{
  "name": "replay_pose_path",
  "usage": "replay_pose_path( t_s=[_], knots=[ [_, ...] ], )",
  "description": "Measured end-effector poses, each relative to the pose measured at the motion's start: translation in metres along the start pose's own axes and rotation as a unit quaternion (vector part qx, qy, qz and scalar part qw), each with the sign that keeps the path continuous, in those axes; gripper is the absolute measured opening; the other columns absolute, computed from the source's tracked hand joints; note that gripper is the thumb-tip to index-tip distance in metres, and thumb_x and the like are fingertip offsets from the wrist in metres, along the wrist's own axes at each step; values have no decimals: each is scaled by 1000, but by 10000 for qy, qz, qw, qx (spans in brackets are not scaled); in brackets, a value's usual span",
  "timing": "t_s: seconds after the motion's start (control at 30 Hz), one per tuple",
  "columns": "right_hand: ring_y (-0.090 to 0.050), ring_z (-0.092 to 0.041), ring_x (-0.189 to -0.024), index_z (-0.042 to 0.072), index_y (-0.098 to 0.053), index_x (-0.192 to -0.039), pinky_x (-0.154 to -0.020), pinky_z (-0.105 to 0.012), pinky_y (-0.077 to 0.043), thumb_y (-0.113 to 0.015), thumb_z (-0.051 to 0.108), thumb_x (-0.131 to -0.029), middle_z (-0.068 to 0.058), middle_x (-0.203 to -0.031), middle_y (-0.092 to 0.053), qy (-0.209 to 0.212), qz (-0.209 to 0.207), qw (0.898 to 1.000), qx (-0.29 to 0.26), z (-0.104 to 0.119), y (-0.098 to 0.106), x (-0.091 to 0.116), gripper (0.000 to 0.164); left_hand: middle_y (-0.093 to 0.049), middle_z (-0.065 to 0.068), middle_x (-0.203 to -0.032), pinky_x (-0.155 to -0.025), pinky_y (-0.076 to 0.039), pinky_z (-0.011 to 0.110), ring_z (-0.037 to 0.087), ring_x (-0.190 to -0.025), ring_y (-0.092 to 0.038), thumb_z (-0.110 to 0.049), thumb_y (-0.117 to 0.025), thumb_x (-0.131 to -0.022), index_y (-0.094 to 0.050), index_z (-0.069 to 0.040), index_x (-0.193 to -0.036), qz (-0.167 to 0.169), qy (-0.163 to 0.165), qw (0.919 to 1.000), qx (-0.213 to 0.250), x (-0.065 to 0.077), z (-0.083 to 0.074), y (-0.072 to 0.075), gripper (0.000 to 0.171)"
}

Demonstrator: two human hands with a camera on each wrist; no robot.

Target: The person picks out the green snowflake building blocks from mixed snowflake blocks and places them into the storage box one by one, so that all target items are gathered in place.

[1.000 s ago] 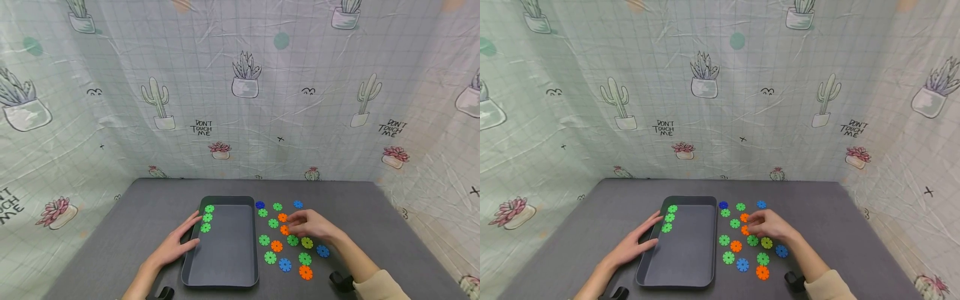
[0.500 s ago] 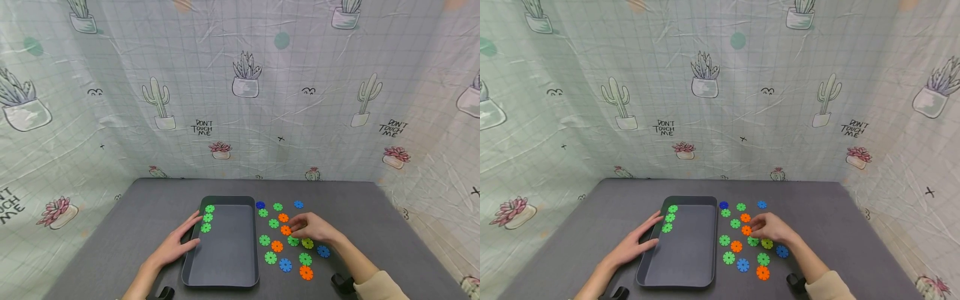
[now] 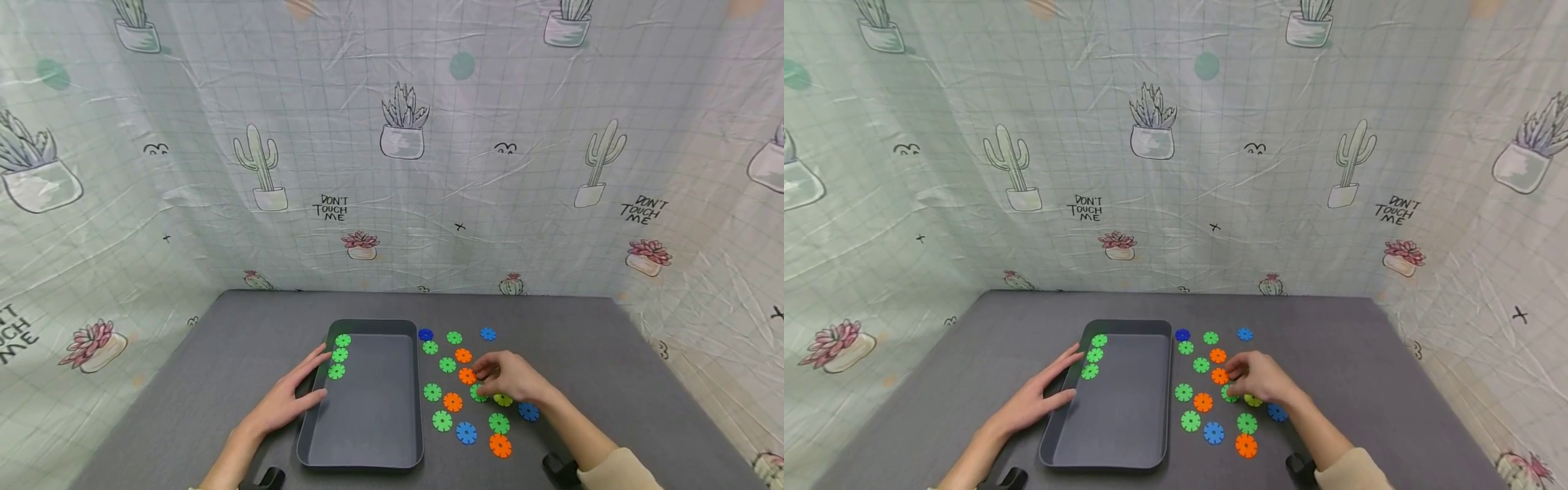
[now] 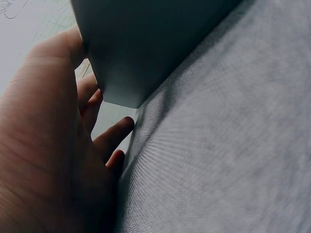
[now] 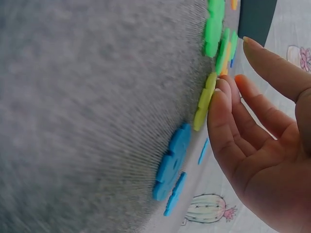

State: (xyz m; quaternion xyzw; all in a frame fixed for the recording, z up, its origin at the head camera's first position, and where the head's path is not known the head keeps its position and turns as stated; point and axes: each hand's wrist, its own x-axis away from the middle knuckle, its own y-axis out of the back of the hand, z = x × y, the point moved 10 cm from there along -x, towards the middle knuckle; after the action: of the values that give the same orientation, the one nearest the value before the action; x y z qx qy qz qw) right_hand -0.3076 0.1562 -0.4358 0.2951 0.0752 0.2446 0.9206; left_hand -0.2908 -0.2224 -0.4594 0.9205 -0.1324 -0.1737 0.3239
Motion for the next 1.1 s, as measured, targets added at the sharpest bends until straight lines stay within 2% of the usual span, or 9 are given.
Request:
replay_pose_path(
  t_s=[0.23, 0.57, 1.1],
  knots=[
    [-62, -21, -82, -6, -68, -108, -72, -28, -54, -85, 0, -77, -8, -98, -67, -52, -54, 9999, 136, -1, -1, 0, 36, -26, -2, -165, -107, -27, 69, 34, -148, -26, -31, -69, -97, -45, -18, -155, 3, 12, 10000, -18, 0, 0, 0, 64],
    [-60, -20, -79, -4, -70, -103, -69, -27, -53, -85, -4, -76, -6, -94, -67, 150, -258, 9986, 436, 4, -3, 1, 31, -26, 0, -165, -107, -27, 69, 34, -148, -26, -30, -69, -97, -45, -17, -154, -5, -44, 10000, 13, 0, 0, 0, 63],
    [-58, -17, -79, -2, -70, -100, -70, -27, -53, -86, -4, -74, -2, -90, -65, 201, -158, 9976, 647, 10, -5, 4, 31, -25, -1, -165, -106, -27, 70, 35, -148, -25, -31, -68, -97, -43, -17, -155, 30, 29, 10000, 50, 0, -3, 0, 65]
  ],
)
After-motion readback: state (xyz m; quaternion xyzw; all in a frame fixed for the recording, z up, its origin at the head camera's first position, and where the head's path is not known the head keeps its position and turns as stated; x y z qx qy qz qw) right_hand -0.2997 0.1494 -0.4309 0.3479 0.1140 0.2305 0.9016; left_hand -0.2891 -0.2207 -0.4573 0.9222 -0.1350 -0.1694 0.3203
